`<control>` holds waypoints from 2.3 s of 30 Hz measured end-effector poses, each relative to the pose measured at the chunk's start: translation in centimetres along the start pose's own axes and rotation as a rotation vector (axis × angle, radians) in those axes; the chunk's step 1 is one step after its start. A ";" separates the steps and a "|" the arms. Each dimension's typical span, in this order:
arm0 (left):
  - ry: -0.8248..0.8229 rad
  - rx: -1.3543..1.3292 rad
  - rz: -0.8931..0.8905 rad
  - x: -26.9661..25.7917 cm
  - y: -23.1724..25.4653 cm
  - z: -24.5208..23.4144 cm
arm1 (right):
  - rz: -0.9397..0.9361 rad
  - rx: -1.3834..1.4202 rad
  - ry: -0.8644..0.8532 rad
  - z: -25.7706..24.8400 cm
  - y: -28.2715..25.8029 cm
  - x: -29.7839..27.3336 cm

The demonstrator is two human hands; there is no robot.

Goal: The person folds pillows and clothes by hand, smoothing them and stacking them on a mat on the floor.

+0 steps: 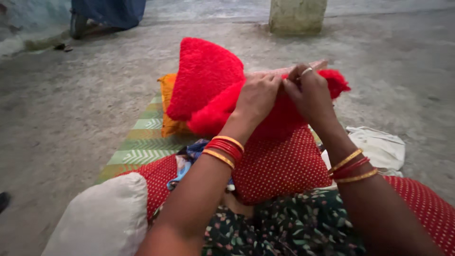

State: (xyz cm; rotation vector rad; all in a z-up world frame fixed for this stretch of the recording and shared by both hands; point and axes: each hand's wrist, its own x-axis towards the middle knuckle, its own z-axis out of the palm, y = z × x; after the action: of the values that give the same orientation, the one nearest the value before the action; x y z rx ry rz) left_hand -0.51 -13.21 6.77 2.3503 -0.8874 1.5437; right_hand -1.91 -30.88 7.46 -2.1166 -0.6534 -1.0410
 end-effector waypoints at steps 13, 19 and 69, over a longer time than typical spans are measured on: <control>-0.403 -0.131 -0.182 -4.6 -4.0 0.6 | 0.384 0.109 -0.004 -4.7 6.9 -3.2; -1.001 -0.734 -0.028 -10.3 1.9 3.4 | 0.248 -0.105 -0.253 -1.5 7.7 2.1; -0.352 -0.597 -0.507 -8.6 1.1 11.7 | 0.739 0.494 -0.512 -3.5 10.5 -11.2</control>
State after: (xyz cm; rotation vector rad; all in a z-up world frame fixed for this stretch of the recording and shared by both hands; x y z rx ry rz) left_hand 5.51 -16.34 -6.11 2.1714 -0.6208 0.5788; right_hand -2.62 -41.76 -3.87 -1.9143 -0.2559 0.0708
